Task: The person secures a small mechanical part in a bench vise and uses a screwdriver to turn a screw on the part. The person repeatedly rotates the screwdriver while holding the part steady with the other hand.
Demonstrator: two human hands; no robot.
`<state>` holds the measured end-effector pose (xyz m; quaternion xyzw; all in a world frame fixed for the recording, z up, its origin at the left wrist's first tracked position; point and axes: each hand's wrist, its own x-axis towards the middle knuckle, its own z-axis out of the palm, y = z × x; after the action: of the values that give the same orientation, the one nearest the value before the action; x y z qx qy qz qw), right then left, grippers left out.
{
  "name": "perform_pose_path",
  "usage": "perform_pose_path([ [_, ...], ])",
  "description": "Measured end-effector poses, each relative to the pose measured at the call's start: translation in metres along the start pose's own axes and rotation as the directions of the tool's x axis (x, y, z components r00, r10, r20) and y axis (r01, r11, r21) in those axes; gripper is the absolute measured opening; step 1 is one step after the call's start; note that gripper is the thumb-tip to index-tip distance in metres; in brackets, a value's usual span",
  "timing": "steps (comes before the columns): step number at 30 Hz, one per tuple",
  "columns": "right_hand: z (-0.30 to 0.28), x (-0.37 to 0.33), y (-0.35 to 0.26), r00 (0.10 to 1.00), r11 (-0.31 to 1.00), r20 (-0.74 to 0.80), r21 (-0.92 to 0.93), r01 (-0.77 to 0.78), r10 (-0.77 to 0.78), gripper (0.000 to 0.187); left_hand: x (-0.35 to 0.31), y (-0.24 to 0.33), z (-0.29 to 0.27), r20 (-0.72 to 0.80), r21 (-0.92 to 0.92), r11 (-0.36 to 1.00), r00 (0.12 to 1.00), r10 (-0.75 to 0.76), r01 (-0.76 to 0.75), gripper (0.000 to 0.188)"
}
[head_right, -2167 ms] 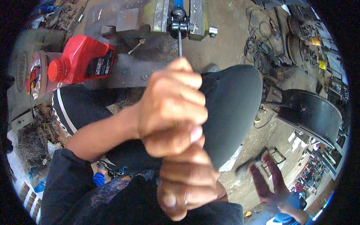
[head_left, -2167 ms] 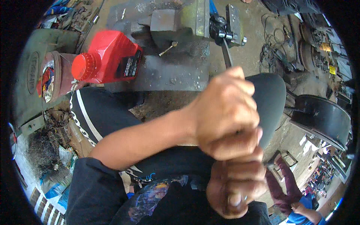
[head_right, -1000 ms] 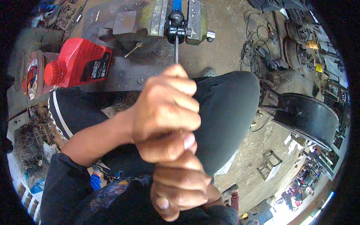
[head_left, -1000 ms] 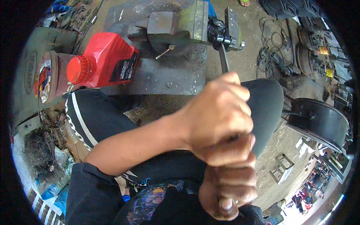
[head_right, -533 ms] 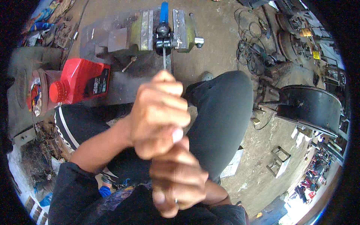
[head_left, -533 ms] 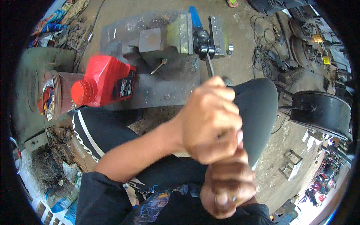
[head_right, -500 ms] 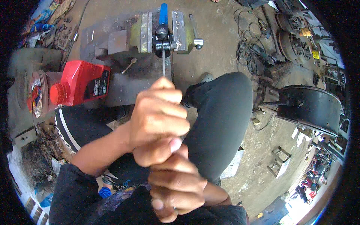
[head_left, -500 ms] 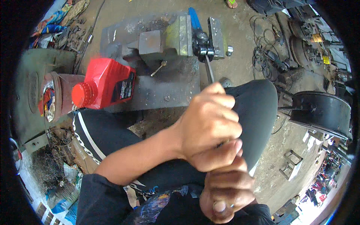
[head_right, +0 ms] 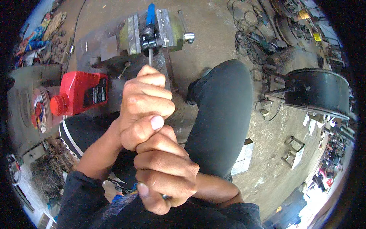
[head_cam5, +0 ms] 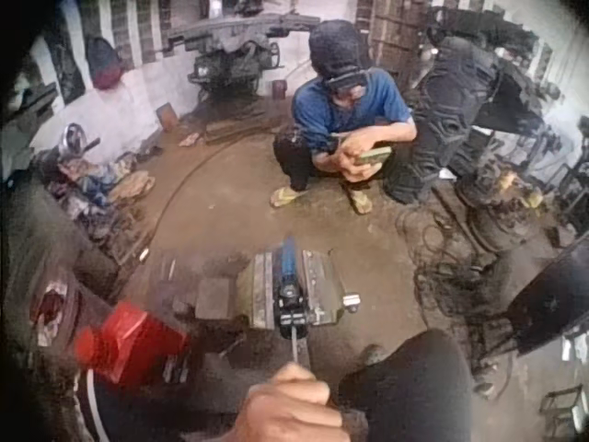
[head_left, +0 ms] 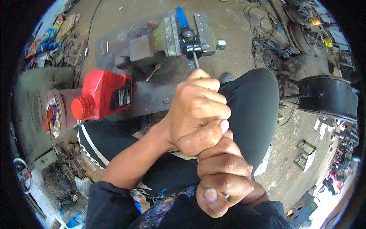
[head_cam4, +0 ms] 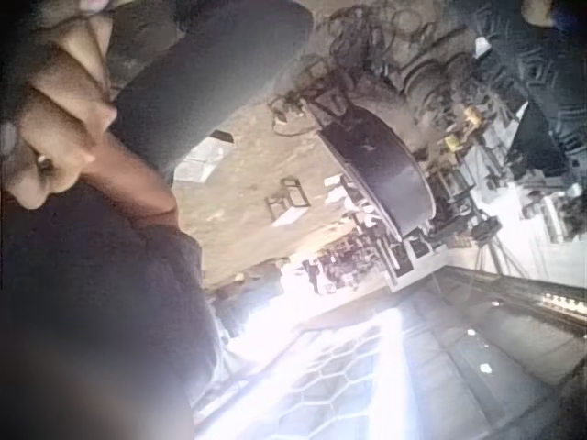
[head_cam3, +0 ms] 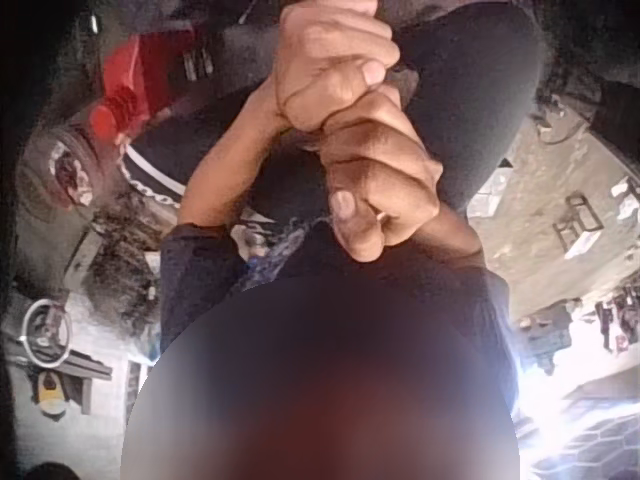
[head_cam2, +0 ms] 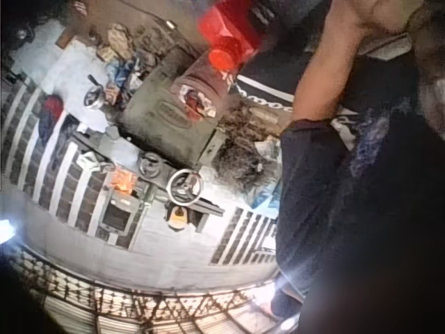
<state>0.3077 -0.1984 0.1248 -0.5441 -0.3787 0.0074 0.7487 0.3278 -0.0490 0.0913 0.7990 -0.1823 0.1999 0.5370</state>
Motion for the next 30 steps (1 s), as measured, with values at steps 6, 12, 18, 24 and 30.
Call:
perform_pose_path([
  [6,-0.01,0.005,-0.005,0.984,1.0,0.179,-0.011,0.012,-0.01,0.015,-0.001,0.003,0.001,0.03,0.008,1.0,0.999,-0.016,0.016,0.032],
  [12,-0.013,0.011,-0.005,0.982,0.997,0.17,0.035,0.072,-0.077,0.013,0.001,0.001,-0.001,0.059,0.011,0.997,0.996,0.07,-0.071,0.033],
  [18,-0.011,0.01,-0.005,0.992,1.0,0.129,0.024,0.002,-0.005,0.018,0.003,0.004,0.001,0.021,0.049,0.999,1.0,-0.008,0.007,0.034],
  [24,-0.015,0.007,-0.004,0.982,0.996,0.172,0.033,-0.084,0.077,0.017,-0.001,0.005,0.003,0.001,0.026,0.991,0.991,-0.132,0.132,0.036],
  [30,-0.017,0.01,-0.003,0.988,0.998,0.156,0.067,0.012,-0.023,0.016,0.002,0.006,0.004,0.041,0.066,0.997,0.998,-0.04,0.037,0.033],
])
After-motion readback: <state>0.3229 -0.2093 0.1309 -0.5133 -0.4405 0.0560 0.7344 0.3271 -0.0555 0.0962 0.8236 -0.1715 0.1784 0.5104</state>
